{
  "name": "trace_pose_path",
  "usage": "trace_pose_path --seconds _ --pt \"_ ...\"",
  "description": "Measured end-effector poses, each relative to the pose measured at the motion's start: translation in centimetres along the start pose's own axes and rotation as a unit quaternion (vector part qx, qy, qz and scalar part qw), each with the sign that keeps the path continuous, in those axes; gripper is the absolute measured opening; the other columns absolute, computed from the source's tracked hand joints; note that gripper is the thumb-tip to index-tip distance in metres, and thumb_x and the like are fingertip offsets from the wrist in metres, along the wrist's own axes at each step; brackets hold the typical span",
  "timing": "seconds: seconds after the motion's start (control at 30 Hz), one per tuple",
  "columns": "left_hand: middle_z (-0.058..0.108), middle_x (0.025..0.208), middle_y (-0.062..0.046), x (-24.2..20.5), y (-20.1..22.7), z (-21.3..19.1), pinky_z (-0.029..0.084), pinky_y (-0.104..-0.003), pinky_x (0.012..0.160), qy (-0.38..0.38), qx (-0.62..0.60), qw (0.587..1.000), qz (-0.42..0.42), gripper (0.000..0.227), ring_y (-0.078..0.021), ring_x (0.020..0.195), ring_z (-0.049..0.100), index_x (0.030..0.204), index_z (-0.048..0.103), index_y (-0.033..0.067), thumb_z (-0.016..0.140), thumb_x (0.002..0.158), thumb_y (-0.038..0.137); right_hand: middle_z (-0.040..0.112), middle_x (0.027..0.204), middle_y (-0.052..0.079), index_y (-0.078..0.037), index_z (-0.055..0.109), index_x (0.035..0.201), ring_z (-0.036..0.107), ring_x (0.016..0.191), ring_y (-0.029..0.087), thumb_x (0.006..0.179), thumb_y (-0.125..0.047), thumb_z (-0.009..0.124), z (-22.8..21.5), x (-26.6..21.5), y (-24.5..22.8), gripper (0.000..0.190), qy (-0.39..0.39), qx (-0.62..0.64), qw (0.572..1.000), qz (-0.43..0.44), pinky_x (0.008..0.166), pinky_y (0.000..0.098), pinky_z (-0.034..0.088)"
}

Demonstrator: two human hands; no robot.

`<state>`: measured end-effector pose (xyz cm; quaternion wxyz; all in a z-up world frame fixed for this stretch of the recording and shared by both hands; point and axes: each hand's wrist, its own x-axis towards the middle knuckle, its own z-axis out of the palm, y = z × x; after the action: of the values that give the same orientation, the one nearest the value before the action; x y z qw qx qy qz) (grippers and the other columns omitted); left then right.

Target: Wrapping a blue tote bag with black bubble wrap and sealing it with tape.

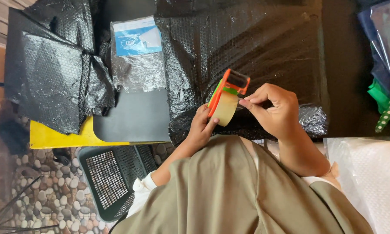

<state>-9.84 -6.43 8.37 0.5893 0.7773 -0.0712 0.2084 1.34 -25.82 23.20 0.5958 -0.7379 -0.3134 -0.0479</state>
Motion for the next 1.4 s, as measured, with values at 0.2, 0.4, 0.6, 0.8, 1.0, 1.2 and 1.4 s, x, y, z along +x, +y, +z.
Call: trace_pose_path --seconds 0.2,0.4,0.6,0.8,1.0,1.2,1.4 --pt "0.054 0.096 -0.015 0.3 2.2 0.1 0.044 -0.053 0.103 0.033 -0.008 0.999 -0.001 0.056 -0.0453 0.119 0.059 0.098 0.065 0.0024 0.089 0.075 0.048 0.074 0.075 0.011 -0.001 0.063 0.071 0.065 0.056 0.020 0.085 0.006 0.086 -1.1 0.6 -5.8 0.028 -0.024 -0.020 0.998 -0.058 0.052 0.0250 0.050" --pt "0.058 0.104 -0.014 -0.3 2.4 -0.2 0.049 -0.042 0.098 0.037 0.037 0.998 -0.045 0.070 -0.0340 0.113 0.062 0.112 0.068 0.0034 0.093 0.066 0.049 0.069 0.079 0.018 0.003 0.058 0.076 0.064 0.065 0.021 0.090 0.011 0.085 -2.6 2.1 -6.1 0.031 -0.003 0.006 0.998 -0.060 0.060 0.0272 0.048" --pt "0.053 0.093 -0.005 -0.3 3.4 -0.7 0.042 -0.033 0.080 0.010 0.082 0.989 -0.120 0.058 -0.0215 0.092 0.053 0.102 0.069 0.0087 0.084 0.070 0.054 0.064 0.083 0.020 0.000 0.051 0.081 0.060 0.075 0.021 0.096 0.010 0.083 -2.8 1.8 -7.3 0.037 0.049 0.012 0.998 -0.026 0.068 0.0276 0.040" --pt "0.050 0.092 -0.004 -2.6 2.2 -1.1 0.043 -0.033 0.080 0.006 -0.025 0.992 -0.127 0.043 -0.0220 0.097 0.056 0.085 0.065 0.0072 0.073 0.087 0.049 0.064 0.089 0.019 0.002 0.053 0.091 0.064 0.081 0.022 0.104 0.007 0.086 -3.9 5.0 -2.7 0.036 0.053 -0.013 0.998 -0.024 0.076 0.0306 0.048" --pt "0.051 0.124 -0.012 -3.3 4.0 -3.8 0.039 -0.037 0.104 -0.020 -0.121 0.987 -0.108 0.044 -0.0243 0.122 0.050 0.109 0.061 0.0027 0.064 0.099 0.046 0.067 0.080 0.008 -0.011 0.052 0.084 0.072 0.074 0.014 0.094 -0.001 0.087 -2.7 5.8 4.0 0.038 0.028 0.069 0.982 0.173 0.068 0.0206 0.056" --pt "0.049 0.121 -0.014 -3.9 4.4 -5.5 0.034 -0.049 0.114 -0.026 -0.147 0.987 -0.053 0.037 -0.0366 0.136 0.046 0.105 0.060 0.0030 0.071 0.097 0.038 0.066 0.073 0.008 -0.008 0.055 0.081 0.071 0.066 0.013 0.089 -0.001 0.086 0.6 5.2 8.7 0.033 0.010 0.162 0.955 0.247 0.053 0.0158 0.050" --pt "0.047 0.104 -0.012 -5.2 3.9 -6.9 0.029 -0.058 0.115 0.033 -0.098 0.993 0.048 0.035 -0.0477 0.140 0.040 0.089 0.065 0.0006 0.078 0.092 0.032 0.061 0.058 0.012 -0.003 0.056 0.074 0.062 0.047 0.011 0.085 0.002 0.081 7.8 1.7 13.3 0.028 -0.037 0.331 0.871 0.361 0.041 0.0158 0.039"
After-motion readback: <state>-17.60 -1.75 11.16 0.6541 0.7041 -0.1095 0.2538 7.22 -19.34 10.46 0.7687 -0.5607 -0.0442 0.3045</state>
